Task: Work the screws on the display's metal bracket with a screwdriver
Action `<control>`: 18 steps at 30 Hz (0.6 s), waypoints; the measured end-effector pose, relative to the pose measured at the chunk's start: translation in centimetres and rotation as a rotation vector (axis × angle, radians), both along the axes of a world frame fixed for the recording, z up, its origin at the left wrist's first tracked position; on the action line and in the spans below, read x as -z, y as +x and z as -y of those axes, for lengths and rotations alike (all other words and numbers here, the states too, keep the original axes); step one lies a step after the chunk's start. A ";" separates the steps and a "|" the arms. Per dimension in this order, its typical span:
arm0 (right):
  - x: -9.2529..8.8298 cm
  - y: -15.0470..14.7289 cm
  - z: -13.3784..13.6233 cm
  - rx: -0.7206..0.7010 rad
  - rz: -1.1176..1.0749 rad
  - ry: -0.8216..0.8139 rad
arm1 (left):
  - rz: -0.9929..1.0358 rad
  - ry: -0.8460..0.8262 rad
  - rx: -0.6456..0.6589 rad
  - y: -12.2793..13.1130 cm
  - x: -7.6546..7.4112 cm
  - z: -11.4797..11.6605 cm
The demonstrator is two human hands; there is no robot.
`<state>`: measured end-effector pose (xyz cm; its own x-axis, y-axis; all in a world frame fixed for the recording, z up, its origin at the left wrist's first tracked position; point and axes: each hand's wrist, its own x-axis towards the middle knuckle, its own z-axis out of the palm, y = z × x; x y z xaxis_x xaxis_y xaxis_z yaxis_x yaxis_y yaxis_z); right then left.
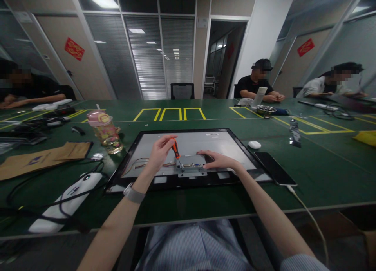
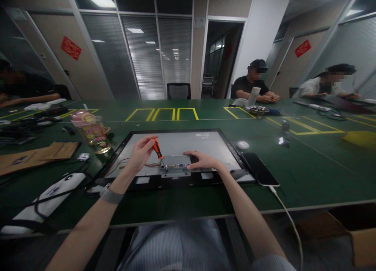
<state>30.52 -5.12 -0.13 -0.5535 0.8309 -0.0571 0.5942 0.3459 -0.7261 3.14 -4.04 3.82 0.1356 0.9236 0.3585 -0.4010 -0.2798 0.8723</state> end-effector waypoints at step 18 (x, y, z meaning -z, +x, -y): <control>0.0 -0.1 0.0 0.024 -0.010 -0.020 | -0.063 0.097 0.003 0.2 0.3 0.2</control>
